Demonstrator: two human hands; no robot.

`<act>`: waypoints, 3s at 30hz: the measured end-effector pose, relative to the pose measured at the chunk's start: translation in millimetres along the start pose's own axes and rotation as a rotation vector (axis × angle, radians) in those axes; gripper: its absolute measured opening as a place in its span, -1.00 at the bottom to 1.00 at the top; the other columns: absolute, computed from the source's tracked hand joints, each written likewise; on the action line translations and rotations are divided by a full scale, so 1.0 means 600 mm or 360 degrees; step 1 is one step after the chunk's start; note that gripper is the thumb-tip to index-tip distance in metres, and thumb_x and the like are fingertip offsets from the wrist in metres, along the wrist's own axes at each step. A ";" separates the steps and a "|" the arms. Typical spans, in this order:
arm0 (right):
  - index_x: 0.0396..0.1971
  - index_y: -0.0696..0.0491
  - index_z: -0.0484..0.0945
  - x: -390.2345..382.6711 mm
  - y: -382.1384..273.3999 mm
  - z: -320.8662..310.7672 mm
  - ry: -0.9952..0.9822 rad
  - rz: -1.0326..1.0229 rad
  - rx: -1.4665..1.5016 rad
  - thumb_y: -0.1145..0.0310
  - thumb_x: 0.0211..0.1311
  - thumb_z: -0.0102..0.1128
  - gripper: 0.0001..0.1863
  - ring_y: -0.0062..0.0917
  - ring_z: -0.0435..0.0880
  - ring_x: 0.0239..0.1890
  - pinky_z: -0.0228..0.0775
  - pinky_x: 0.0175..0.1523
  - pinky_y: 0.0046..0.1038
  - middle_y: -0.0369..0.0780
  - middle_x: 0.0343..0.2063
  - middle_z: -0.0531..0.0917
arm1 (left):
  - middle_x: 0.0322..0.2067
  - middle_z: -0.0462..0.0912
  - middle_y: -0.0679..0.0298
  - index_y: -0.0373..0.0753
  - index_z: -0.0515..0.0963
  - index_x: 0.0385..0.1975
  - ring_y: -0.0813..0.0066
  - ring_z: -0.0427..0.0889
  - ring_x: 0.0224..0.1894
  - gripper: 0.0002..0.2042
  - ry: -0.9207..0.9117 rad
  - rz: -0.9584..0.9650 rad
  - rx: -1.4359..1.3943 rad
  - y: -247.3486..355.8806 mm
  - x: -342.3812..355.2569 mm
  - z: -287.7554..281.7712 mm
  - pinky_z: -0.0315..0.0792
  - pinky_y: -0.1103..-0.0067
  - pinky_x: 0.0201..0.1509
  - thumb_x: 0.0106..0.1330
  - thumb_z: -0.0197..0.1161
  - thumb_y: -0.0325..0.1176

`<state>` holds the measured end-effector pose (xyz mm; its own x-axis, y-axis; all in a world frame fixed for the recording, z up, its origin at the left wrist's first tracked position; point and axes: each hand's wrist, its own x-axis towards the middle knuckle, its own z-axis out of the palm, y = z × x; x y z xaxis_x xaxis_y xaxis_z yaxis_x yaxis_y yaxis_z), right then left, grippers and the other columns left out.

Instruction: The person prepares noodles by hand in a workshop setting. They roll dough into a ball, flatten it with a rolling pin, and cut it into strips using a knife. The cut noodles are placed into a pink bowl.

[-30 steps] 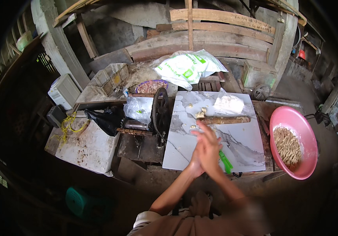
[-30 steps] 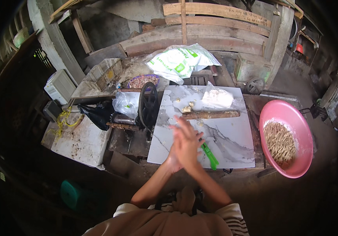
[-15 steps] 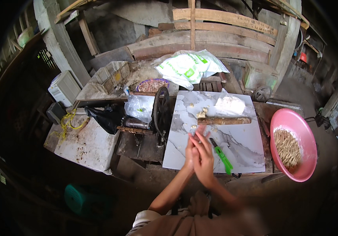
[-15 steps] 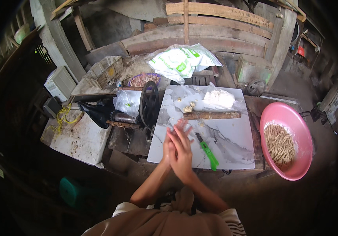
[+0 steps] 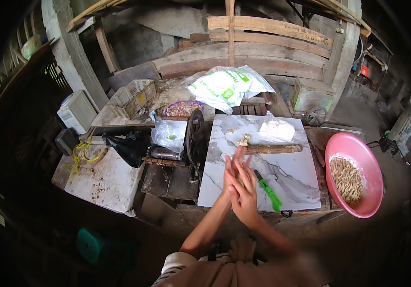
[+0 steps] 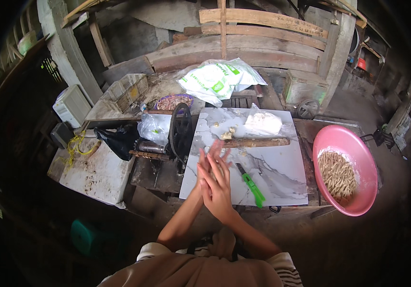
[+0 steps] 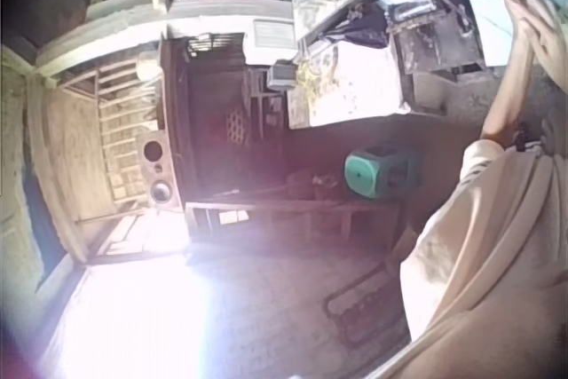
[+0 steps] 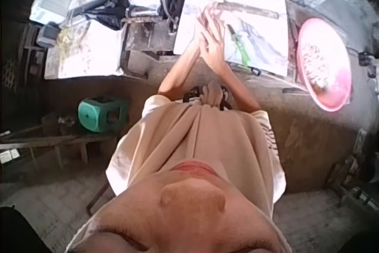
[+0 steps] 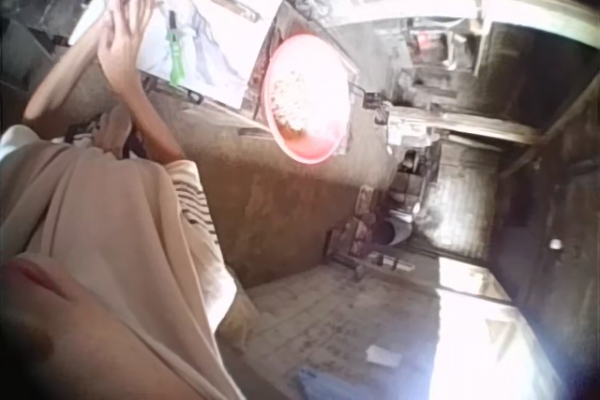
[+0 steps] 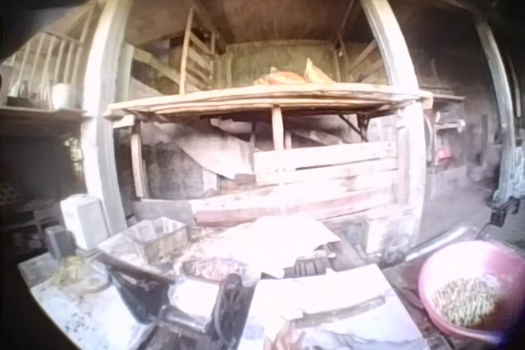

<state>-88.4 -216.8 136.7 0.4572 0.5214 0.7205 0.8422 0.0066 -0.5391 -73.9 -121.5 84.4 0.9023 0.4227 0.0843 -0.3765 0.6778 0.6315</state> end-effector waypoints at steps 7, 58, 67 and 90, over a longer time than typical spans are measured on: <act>0.01 0.06 0.53 0.015 0.102 -0.002 0.0027 0.0690 0.0325 0.44 0.30 -0.07 -0.68 -0.22 0.25 0.27 0.08 0.30 -0.30 -0.09 0.18 0.36 | 0.34 0.06 0.25 -0.09 0.04 0.34 0.38 0.16 0.33 -0.41 0.0159 -0.0259 0.0092 -0.012 -0.068 0.076 0.07 0.47 0.37 0.44 -0.28 0.12; -0.13 0.13 0.47 -0.074 0.412 -0.238 0.0044 0.0717 -0.0866 0.50 -0.02 0.24 -0.63 -0.20 0.40 -0.06 0.26 0.06 -0.21 -0.08 -0.15 0.45 | 0.25 0.27 0.18 -0.28 0.34 0.17 0.21 0.19 0.33 -0.55 -0.0779 0.0636 0.2677 -0.307 0.149 0.079 0.01 0.16 0.39 0.23 0.07 -0.53; 0.01 0.15 0.40 0.045 0.457 -0.046 -0.0569 0.0233 -0.0487 0.47 0.02 0.26 -0.52 -0.28 0.33 0.13 -0.04 0.37 -0.12 -0.14 -0.02 0.40 | -0.03 0.55 0.11 -0.24 0.52 -0.04 0.12 0.49 0.04 -0.73 0.0276 0.0743 0.2725 -0.071 0.144 -0.011 0.39 0.39 0.12 0.26 0.10 -0.53; 0.02 0.05 0.35 0.041 0.259 -0.080 -0.0812 0.0269 -0.0958 0.15 0.19 0.15 -0.54 -0.26 0.61 -0.27 0.50 -0.29 -0.29 -0.14 -0.22 0.45 | -0.25 0.47 0.18 -0.22 0.40 -0.06 0.32 0.45 -0.17 -0.73 -0.0054 0.0582 0.1833 -0.036 0.046 -0.127 0.36 0.48 -0.04 0.27 0.19 -0.38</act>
<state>67.3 -243.7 91.5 0.5277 0.8005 0.2841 0.8493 -0.4922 -0.1907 -56.8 -78.6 14.5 0.7930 0.4498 0.4108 -0.2187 -0.4192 0.8812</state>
